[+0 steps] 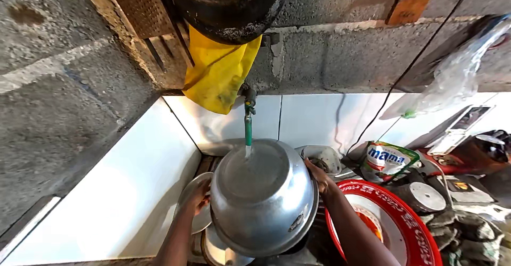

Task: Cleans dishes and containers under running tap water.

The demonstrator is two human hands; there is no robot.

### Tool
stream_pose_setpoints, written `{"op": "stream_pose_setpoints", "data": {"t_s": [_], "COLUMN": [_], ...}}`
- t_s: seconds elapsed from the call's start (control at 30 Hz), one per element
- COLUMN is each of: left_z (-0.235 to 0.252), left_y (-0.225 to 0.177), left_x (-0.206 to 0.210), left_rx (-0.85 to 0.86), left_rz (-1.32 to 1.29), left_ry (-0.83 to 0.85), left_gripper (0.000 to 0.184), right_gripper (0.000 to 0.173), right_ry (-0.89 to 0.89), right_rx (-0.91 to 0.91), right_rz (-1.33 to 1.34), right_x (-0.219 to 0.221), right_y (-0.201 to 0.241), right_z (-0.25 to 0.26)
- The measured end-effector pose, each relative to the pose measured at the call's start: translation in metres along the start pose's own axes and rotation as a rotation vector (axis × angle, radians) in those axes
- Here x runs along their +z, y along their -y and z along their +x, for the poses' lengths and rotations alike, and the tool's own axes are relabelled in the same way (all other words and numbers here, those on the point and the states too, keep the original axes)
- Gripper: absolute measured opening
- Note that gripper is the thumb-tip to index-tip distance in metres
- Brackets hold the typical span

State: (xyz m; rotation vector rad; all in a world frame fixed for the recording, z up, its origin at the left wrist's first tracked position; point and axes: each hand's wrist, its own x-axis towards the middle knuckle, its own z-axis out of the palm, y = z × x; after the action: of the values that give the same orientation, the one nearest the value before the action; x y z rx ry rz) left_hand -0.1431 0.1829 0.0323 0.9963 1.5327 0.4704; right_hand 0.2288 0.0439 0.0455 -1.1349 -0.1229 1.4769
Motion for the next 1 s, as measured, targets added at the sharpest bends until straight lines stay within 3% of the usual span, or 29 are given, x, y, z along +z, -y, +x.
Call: {"op": "stream_pose_setpoints", "data": {"t_s": [0.1, 0.2, 0.3, 0.43, 0.57, 0.73, 0.87, 1.0], "left_z": [-0.025, -0.055, -0.058, -0.058, -0.072, -0.085, -0.103, -0.117], "left_y": [0.009, 0.018, 0.032, 0.036, 0.052, 0.063, 0.05, 0.046], "left_x": [-0.007, -0.005, -0.012, -0.017, -0.016, 0.018, 0.043, 0.067], "left_rx": [-0.029, 0.1, 0.281, 0.251, 0.345, 0.405, 0.492, 0.662], "left_rz": [-0.171, -0.401, -0.452, -0.476, -0.374, -0.717, -0.882, -1.003], "left_ry": [-0.001, -0.125, -0.169, -0.37, -0.557, -0.746, -0.842, -0.724], "left_gripper": [0.036, 0.039, 0.038, 0.047, 0.057, 0.055, 0.047, 0.044], "right_gripper": [0.053, 0.054, 0.052, 0.046, 0.047, 0.047, 0.05, 0.045], "right_ry": [0.058, 0.041, -0.05, -0.039, -0.074, -0.103, -0.107, -0.139], "right_rx": [0.035, -0.025, -0.049, -0.079, -0.114, -0.16, -0.12, -0.115], "right_rz": [-0.088, -0.291, -0.437, -0.485, -0.382, -0.235, -0.113, -0.03], "right_x": [0.023, 0.045, 0.062, 0.079, 0.087, 0.107, 0.122, 0.122], "right_y": [0.01, 0.016, 0.015, -0.016, -0.06, -0.101, -0.126, -0.123], "right_z": [0.01, 0.035, 0.062, 0.067, 0.059, 0.037, 0.014, 0.018]}}
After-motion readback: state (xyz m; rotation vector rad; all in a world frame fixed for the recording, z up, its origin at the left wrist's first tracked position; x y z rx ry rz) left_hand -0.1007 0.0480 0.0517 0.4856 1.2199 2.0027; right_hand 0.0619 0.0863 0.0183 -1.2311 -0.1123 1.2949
